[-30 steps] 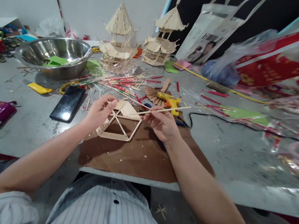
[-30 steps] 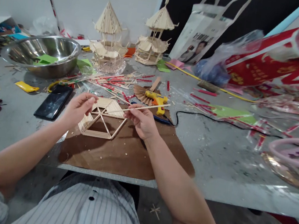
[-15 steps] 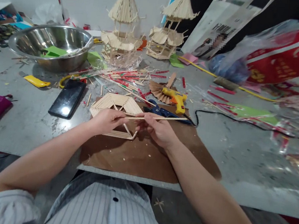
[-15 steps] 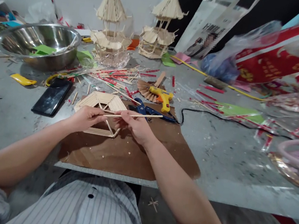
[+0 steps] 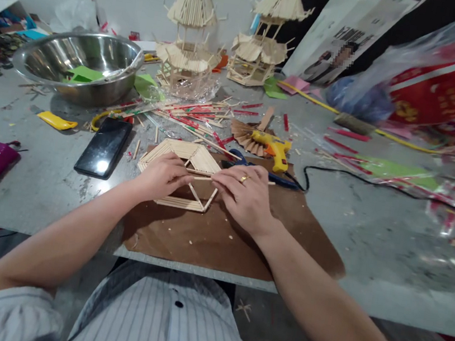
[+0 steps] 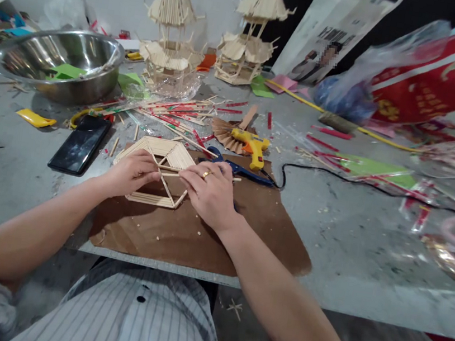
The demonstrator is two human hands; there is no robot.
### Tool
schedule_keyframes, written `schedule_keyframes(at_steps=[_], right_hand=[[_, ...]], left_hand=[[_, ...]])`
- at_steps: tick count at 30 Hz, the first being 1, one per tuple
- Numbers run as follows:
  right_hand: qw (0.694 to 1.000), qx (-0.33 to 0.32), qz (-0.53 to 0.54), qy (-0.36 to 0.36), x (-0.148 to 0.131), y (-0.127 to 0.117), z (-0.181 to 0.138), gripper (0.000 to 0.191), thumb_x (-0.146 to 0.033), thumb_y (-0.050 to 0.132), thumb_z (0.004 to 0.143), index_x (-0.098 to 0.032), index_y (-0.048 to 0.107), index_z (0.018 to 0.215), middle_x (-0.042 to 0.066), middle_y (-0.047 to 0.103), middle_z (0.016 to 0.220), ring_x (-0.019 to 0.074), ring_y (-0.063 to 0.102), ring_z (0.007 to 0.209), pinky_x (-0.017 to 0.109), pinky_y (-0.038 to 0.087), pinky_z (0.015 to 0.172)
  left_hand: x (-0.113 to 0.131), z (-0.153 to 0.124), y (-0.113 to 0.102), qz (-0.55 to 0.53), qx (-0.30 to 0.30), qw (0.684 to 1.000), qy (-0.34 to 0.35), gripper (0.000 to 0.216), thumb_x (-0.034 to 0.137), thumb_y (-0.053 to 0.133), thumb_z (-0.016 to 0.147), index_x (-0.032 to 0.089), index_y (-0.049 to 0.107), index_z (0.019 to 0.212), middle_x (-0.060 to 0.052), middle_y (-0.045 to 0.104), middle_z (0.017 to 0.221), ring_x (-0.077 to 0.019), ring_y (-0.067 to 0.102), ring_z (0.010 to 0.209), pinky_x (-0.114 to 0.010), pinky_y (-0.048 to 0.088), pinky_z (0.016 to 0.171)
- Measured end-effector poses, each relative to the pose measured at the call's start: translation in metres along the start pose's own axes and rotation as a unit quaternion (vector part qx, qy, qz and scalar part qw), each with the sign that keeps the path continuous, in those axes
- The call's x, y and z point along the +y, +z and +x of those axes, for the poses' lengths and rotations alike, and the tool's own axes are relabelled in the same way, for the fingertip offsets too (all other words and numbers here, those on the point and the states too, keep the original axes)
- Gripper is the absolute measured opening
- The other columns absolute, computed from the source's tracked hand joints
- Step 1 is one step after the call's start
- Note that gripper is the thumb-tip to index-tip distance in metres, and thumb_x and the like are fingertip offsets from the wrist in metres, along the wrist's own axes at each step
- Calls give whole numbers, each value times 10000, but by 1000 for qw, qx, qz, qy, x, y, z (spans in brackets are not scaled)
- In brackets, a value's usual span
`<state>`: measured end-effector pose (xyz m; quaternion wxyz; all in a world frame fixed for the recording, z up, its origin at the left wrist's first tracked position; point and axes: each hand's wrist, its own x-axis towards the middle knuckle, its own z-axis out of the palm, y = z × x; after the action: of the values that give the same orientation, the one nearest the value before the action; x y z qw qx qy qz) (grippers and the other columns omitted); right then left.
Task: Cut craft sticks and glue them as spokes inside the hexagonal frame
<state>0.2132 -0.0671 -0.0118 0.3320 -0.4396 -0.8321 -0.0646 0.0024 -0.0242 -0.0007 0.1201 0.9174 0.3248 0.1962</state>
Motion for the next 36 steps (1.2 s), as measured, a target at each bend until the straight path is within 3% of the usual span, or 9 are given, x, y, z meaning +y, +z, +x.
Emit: schedule_keyframes(at_steps=[4, 10, 16, 18, 23, 25, 29, 36], right_hand=[[997, -68, 42, 5, 4, 4, -2, 220, -266, 408, 843, -208, 619, 869, 52, 658, 848, 158, 572, 797, 284, 419, 690], [995, -80, 42, 39, 5, 4, -2, 215, -279, 413, 842, -197, 612, 847, 54, 640, 844, 160, 581, 809, 260, 428, 660], [988, -141, 45, 52, 6, 6, -1, 193, -279, 439, 827, -185, 607, 846, 46, 634, 871, 165, 577, 813, 265, 423, 674], [983, -172, 46, 51, 7, 7, -2, 190, -284, 441, 825, -188, 604, 842, 43, 634, 871, 166, 575, 803, 268, 419, 673], [971, -224, 67, 45, 6, 8, -3, 199, -286, 432, 829, -178, 598, 851, 49, 621, 851, 153, 567, 761, 265, 415, 675], [971, -222, 78, 47, 4, 8, -3, 201, -282, 430, 830, -172, 596, 857, 55, 607, 880, 149, 564, 779, 261, 415, 689], [970, -218, 94, 48, 0, 9, -3, 193, -277, 442, 824, -170, 600, 847, 59, 592, 910, 147, 557, 806, 260, 417, 711], [965, -229, 123, 39, -3, 13, -4, 187, -253, 436, 822, -162, 597, 848, 60, 595, 870, 143, 549, 783, 265, 423, 710]], left_hand=[[-1, 1, -2, -21, -13, 1000, 9, 361, 364, 357, 838, 161, 607, 674, -57, 594, 715, -153, 492, 767, -287, 354, 751], [-11, 1, 0, 6, 106, 986, -132, 328, 337, 376, 820, 165, 565, 614, -32, 549, 605, -146, 469, 674, -268, 347, 642], [-15, 0, 0, 3, 182, 974, -132, 200, 279, 436, 787, 164, 593, 740, -43, 604, 738, -147, 494, 725, -284, 348, 719], [-13, 0, -1, -4, 156, 981, -119, 206, 286, 441, 785, 164, 606, 764, -48, 611, 755, -144, 505, 725, -273, 349, 705], [-7, -1, 0, -12, -44, 996, -72, 244, 350, 459, 774, 209, 657, 789, -31, 632, 730, -122, 526, 656, -222, 319, 581], [-5, -2, -1, -13, -98, 993, -70, 232, 361, 473, 762, 241, 668, 804, -13, 641, 708, -112, 528, 623, -212, 298, 549], [-1, -2, -8, 24, -151, 981, -119, 244, 401, 494, 733, 253, 685, 773, 2, 641, 649, -97, 503, 557, -210, 264, 519], [4, 0, -16, 39, -218, 967, -122, 273, 436, 473, 726, 266, 682, 772, 21, 648, 682, -85, 485, 567, -209, 253, 523]])
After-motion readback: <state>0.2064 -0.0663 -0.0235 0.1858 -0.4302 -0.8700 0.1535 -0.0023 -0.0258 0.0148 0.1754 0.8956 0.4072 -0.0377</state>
